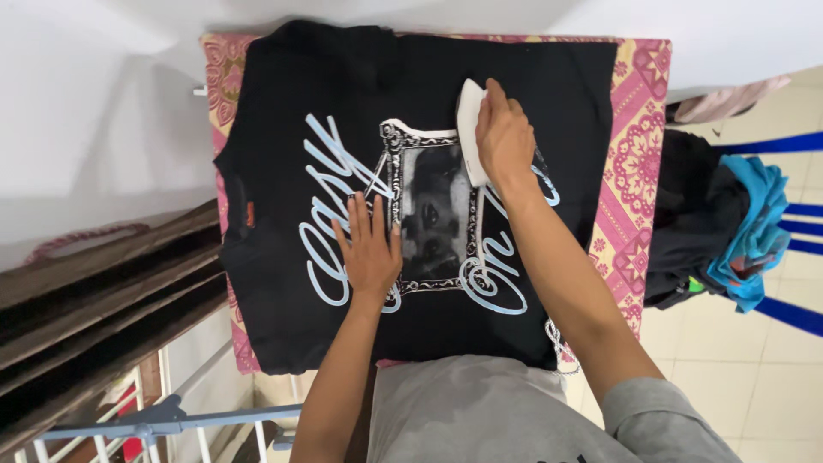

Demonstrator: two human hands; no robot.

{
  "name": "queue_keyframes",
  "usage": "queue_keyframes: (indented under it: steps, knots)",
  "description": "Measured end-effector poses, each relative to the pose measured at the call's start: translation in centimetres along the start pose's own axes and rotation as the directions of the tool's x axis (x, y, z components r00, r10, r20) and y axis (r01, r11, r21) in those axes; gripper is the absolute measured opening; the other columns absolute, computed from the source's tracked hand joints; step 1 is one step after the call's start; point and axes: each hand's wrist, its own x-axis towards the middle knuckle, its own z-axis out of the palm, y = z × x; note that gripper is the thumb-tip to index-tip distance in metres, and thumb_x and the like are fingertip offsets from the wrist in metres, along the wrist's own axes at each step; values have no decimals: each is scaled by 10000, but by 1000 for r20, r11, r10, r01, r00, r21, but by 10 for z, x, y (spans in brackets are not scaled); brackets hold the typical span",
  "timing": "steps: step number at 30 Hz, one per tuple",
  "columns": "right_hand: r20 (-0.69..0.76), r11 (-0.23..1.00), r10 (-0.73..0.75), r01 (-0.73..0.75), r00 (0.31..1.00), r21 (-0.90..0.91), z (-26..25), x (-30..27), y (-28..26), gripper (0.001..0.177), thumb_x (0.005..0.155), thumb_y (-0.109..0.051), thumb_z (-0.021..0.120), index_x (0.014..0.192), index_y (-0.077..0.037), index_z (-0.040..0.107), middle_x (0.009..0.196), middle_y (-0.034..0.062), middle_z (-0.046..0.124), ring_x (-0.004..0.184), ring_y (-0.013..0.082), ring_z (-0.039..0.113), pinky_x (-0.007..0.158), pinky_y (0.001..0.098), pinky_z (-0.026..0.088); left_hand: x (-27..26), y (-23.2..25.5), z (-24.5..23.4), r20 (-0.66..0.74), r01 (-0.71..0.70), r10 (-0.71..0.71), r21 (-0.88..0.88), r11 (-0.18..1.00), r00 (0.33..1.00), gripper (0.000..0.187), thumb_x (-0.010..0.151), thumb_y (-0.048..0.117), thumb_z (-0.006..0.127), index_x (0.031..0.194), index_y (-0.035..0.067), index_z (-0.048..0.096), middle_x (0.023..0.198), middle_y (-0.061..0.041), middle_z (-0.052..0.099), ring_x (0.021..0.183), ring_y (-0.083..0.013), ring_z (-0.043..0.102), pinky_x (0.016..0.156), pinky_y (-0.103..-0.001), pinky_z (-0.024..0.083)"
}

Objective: The person irons a black t-shirt on a patterned ironing board, then hangs it on a hanger. They then pick up a blue t-shirt, lay it on the ironing board, and begin ironing it.

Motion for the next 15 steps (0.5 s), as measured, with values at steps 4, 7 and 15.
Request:
queue_keyframes:
  steps: [4,7,15]
  knots:
    - [39,1000,-7,6,999,17,-20,-54,1,348,1071,-193,550,1399,-87,603,977,262,674,766,463,679,629,546,546,0,1,4,15,4,-5,33,999,1000,602,1051,372,471,1567,65,427,1674,-197,290,1576,-336,210,1255,-596,69]
    - [85,999,42,-45,995,28,-43,-96,-1,345,1057,-188,580,1388,-90,605,948,229,674,713,441,680,597,519,551,1,1,6,-1,-2,2,45,999,1000,588,1064,365,469,1571,70,426,1683,-190,287,1588,-323,200,1270,-591,66]
    - [158,996,76,-81,985,28,-76,-179,5,371,1039,-183,580,1395,-80,598,939,209,661,667,415,681,584,489,568,-6,2,8,-24,-6,6,17,1000,1000,601,1058,343,475,1590,73,406,1685,-187,283,1587,-308,185,1267,-584,53]
